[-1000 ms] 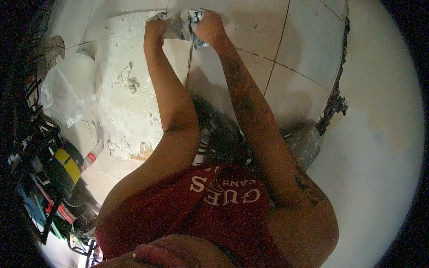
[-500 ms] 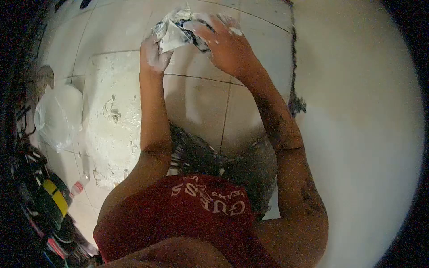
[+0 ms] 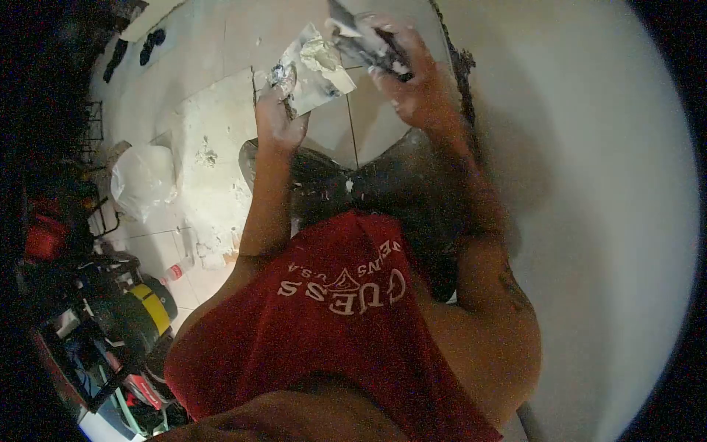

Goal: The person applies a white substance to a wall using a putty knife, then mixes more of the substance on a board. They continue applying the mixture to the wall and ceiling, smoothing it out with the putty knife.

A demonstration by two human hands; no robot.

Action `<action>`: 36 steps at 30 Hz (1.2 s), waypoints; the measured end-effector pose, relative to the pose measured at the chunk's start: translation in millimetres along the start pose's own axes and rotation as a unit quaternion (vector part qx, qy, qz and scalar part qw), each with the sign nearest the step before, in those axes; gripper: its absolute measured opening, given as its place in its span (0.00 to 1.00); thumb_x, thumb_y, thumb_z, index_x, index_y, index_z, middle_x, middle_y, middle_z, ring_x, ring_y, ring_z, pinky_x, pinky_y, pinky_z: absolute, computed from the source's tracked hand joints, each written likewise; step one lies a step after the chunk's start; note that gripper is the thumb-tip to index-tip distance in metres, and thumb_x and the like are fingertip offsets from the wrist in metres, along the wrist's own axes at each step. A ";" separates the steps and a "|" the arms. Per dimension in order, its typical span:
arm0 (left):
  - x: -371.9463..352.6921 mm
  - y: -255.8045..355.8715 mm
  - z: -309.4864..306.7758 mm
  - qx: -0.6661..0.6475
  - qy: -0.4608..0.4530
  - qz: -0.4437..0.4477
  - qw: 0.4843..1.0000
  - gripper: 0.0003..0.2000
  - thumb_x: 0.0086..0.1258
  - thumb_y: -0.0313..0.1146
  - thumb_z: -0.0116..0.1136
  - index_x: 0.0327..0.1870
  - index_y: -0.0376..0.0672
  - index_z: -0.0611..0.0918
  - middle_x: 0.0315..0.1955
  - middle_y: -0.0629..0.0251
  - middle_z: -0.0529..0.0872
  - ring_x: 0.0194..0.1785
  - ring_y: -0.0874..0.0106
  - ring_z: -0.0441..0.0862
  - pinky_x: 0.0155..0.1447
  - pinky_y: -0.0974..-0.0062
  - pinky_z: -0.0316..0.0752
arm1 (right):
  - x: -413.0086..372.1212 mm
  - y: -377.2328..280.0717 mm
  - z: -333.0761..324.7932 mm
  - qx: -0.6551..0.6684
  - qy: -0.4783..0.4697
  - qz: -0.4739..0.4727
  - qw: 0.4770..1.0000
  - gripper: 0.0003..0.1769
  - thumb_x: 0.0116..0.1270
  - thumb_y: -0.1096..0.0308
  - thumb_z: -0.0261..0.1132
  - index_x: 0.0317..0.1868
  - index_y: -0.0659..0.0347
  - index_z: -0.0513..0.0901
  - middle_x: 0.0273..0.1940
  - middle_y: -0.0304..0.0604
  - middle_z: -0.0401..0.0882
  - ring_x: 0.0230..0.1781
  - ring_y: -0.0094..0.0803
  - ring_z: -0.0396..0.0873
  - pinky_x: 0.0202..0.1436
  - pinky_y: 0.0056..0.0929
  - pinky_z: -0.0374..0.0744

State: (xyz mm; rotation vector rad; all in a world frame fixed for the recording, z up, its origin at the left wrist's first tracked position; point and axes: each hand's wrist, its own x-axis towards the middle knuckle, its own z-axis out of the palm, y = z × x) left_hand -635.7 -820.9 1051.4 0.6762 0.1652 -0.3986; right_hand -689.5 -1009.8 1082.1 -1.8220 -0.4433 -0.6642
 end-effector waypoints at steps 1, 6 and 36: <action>-19.3 -3.5 14.6 0.011 -0.008 0.007 1.000 0.14 0.63 0.22 0.46 0.51 0.35 0.71 0.42 0.58 0.79 0.43 0.67 0.80 0.45 0.70 0.79 | -6.5 -27.9 -6.0 -0.003 0.007 -0.024 1.000 0.35 0.44 0.87 0.52 0.58 0.59 0.65 0.56 0.52 0.65 0.60 0.47 0.63 0.65 0.36 0.60; -31.1 -9.6 34.7 0.007 -0.052 0.054 0.997 0.13 0.63 0.21 0.44 0.50 0.34 0.71 0.40 0.58 0.79 0.41 0.69 0.80 0.43 0.72 0.80 | -52.6 -9.4 -5.3 -0.120 -0.077 0.040 0.989 0.37 0.42 0.89 0.49 0.59 0.60 0.64 0.58 0.52 0.63 0.63 0.48 0.60 0.68 0.37 0.54; 148.3 -2.6 -78.1 0.873 -0.328 -0.080 0.353 0.10 0.54 0.29 0.53 0.34 0.32 0.79 0.36 0.52 0.82 0.34 0.58 0.82 0.40 0.65 0.80 | -89.2 142.6 65.9 0.006 -0.253 0.257 0.933 0.33 0.45 0.84 0.52 0.57 0.60 0.71 0.40 0.47 0.78 0.36 0.31 0.75 0.40 0.27 0.73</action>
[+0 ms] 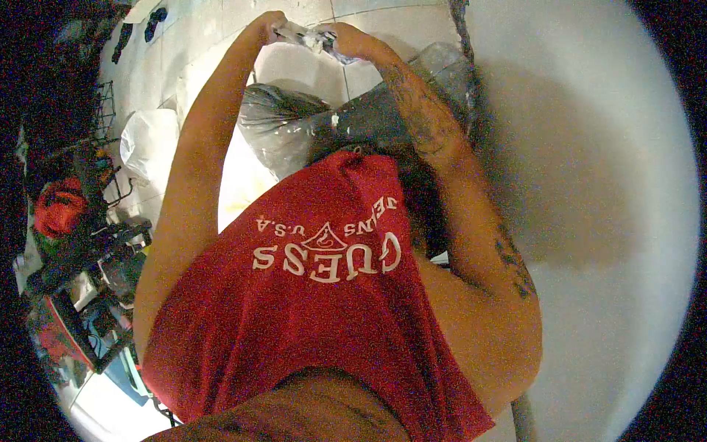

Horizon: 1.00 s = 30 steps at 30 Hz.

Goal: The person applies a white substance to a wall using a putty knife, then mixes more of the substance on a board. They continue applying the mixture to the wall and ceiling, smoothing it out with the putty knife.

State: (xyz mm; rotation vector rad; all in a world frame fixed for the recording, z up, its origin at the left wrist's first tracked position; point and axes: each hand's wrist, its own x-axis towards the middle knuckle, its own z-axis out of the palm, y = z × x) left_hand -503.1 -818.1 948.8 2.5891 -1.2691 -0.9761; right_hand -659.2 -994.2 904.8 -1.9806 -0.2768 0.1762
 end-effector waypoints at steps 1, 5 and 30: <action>1.0 -1.1 -2.0 0.094 -0.004 0.033 0.995 0.11 0.54 0.29 0.53 0.34 0.31 0.79 0.37 0.50 0.82 0.35 0.57 0.81 0.40 0.65 0.79 | 0.3 -3.0 -1.6 0.047 -0.014 0.007 0.999 0.33 0.45 0.85 0.52 0.57 0.60 0.71 0.38 0.44 0.78 0.34 0.28 0.74 0.37 0.25 0.73; 22.1 -27.3 0.3 -0.094 0.051 -0.001 0.994 0.11 0.53 0.34 0.59 0.32 0.34 0.80 0.38 0.50 0.82 0.38 0.56 0.81 0.39 0.67 0.78 | -14.2 1.9 -8.7 0.140 0.021 0.073 0.987 0.29 0.48 0.85 0.55 0.55 0.63 0.72 0.33 0.41 0.78 0.30 0.25 0.74 0.35 0.25 0.74; -73.3 103.5 35.8 -0.847 0.367 0.008 0.385 0.12 0.64 0.25 0.45 0.46 0.34 0.75 0.40 0.55 0.80 0.40 0.66 0.80 0.39 0.70 0.74 | -51.3 -66.9 -67.9 -0.246 0.197 -0.123 0.941 0.38 0.42 0.90 0.50 0.59 0.59 0.67 0.57 0.50 0.67 0.60 0.47 0.62 0.65 0.35 0.60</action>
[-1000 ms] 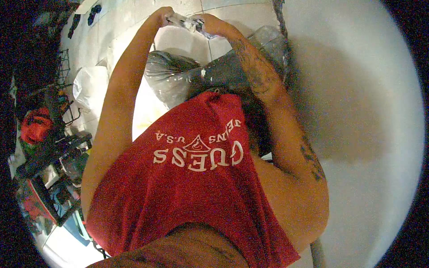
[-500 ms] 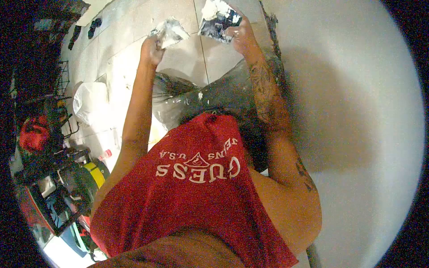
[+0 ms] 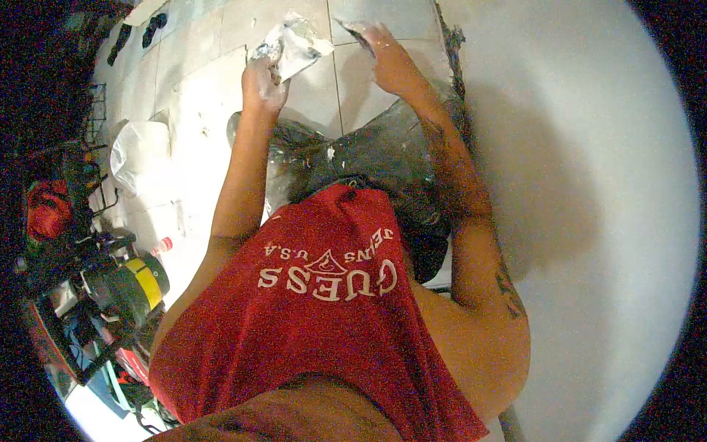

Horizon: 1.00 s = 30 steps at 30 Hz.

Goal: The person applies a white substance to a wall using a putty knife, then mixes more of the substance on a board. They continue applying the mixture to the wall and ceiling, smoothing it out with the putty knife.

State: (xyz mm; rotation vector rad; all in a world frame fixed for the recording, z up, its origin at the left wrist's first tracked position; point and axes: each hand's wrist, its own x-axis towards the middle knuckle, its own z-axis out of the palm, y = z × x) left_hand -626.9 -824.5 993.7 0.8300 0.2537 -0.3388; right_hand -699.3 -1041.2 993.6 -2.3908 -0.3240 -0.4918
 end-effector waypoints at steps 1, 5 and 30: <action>-2.9 0.9 -0.4 0.208 0.038 0.039 0.977 0.11 0.63 0.25 0.45 0.45 0.34 0.76 0.39 0.55 0.81 0.39 0.66 0.80 0.38 0.71 0.74 | 4.7 -19.0 -13.2 0.017 0.014 -0.013 1.000 0.38 0.42 0.90 0.49 0.59 0.59 0.67 0.57 0.50 0.67 0.60 0.48 0.62 0.65 0.35 0.60; -26.4 4.7 9.9 0.471 0.139 0.117 0.863 0.09 0.62 0.24 0.49 0.41 0.34 0.76 0.32 0.57 0.80 0.31 0.69 0.77 0.32 0.74 0.71 | 3.3 -59.4 -13.1 -0.024 -0.018 0.000 1.000 0.35 0.50 0.84 0.52 0.60 0.50 0.66 0.60 0.52 0.64 0.59 0.53 0.65 0.62 0.44 0.66; -26.0 11.9 7.5 0.328 0.090 0.252 0.906 0.12 0.57 0.16 0.46 0.43 0.32 0.73 0.33 0.59 0.78 0.34 0.72 0.74 0.35 0.77 0.70 | -2.0 -65.0 -16.2 -0.001 -0.106 -0.078 0.991 0.34 0.43 0.89 0.47 0.55 0.59 0.72 0.57 0.55 0.68 0.59 0.52 0.64 0.62 0.37 0.65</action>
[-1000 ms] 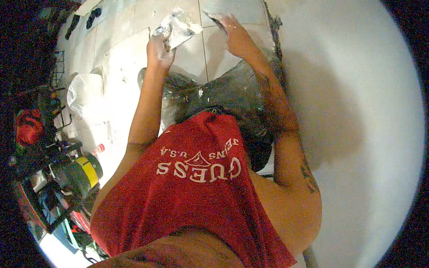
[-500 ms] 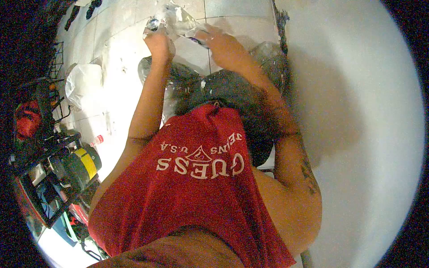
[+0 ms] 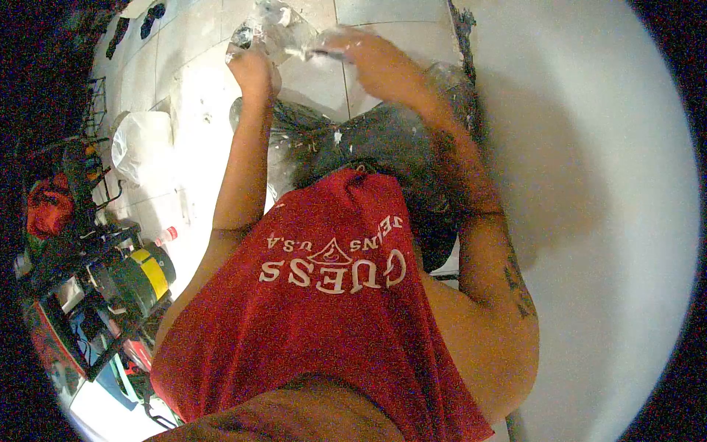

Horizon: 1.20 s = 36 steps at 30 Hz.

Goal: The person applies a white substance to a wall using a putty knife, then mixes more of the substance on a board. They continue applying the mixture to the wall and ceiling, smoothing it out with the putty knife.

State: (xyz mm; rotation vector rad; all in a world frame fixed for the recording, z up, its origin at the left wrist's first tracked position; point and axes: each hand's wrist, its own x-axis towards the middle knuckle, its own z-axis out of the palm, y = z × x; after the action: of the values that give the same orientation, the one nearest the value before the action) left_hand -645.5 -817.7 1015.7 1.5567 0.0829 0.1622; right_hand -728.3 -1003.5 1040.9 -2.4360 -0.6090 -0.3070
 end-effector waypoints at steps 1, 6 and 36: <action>0.6 -3.0 0.5 -0.040 0.010 -0.026 0.999 0.12 0.57 0.16 0.46 0.43 0.32 0.73 0.33 0.59 0.78 0.34 0.72 0.74 0.35 0.77 0.70 | 6.9 2.4 -9.9 0.018 0.009 -0.002 1.000 0.35 0.42 0.89 0.47 0.55 0.59 0.72 0.56 0.55 0.69 0.59 0.52 0.65 0.62 0.38 0.65; -16.6 14.1 15.6 -0.024 -0.019 0.056 0.998 0.10 0.58 0.18 0.49 0.42 0.31 0.73 0.32 0.59 0.79 0.33 0.72 0.74 0.36 0.79 0.69 | 25.9 -10.3 -24.9 0.006 0.037 0.024 0.999 0.36 0.40 0.92 0.45 0.54 0.60 0.73 0.53 0.55 0.71 0.59 0.51 0.65 0.62 0.38 0.65; 31.4 -59.9 -137.1 -0.421 0.047 -0.169 0.890 0.15 0.68 0.27 0.35 0.53 0.32 0.68 0.47 0.52 0.76 0.51 0.58 0.76 0.53 0.59 0.74 | 51.1 38.7 96.9 -0.033 -0.122 0.048 0.991 0.34 0.45 0.86 0.50 0.59 0.63 0.66 0.61 0.59 0.61 0.64 0.53 0.57 0.66 0.38 0.59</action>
State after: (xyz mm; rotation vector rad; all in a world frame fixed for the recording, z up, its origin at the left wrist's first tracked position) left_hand -632.7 -677.8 955.5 0.6459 0.3155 -0.0131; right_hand -657.7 -954.4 962.7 -2.5790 -0.5913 0.0106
